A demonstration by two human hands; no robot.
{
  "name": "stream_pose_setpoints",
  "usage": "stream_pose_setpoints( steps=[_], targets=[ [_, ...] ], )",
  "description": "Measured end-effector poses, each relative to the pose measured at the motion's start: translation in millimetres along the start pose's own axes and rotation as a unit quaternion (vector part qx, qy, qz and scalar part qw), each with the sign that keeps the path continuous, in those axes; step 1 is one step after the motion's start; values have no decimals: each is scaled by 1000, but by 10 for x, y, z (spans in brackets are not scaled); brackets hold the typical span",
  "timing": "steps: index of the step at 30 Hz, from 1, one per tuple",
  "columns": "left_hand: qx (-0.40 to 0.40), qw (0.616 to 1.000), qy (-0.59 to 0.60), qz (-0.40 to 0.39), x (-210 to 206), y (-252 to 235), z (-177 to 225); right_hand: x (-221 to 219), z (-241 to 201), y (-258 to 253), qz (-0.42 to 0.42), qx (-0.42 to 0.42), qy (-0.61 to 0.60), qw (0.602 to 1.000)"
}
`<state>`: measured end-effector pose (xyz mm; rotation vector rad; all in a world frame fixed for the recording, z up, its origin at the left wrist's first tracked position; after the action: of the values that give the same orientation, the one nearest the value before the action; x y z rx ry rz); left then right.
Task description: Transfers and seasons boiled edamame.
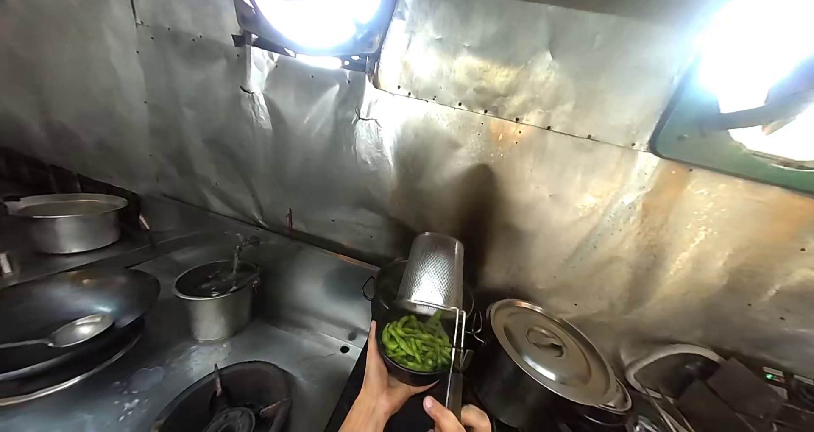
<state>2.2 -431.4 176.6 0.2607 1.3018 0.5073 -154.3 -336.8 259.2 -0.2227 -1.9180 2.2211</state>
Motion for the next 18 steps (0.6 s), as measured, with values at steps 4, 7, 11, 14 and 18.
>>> stream_pose_setpoints(
  steps=[4, 7, 11, 14, 18],
  targets=[
    [-6, 1000, -8, -2, 38, 25, -22, -30, 74, -26, 5, 0, 6, 1000],
    [-4, 1000, 9, -10, 38, 15, 4, 3, 33, -72, 11, 8, 1, 1000],
    [-13, 1000, 0, -5, 41, 2, 38, -15, 38, -96, 14, 4, -1, 1000],
    [-13, 1000, 8, -11, 20, 44, 29, -1, 17, -79, 12, -4, 4, 1000],
    [-14, 1000, -1, -18, 66, 86, 27, 19, -59, -39, 4, -5, -10, 1000]
  ],
)
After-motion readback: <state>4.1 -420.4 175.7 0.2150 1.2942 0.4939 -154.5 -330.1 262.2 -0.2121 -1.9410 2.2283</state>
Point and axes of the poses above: each hand's wrist, its own y-axis away from the middle knuckle, its own x-axis out of the back of the hand, z = x × y, the point moved 9 cm from there along -y, towards the middle knuckle, and after that the axes turned 12 degrees about z, right-handed, at the moved point
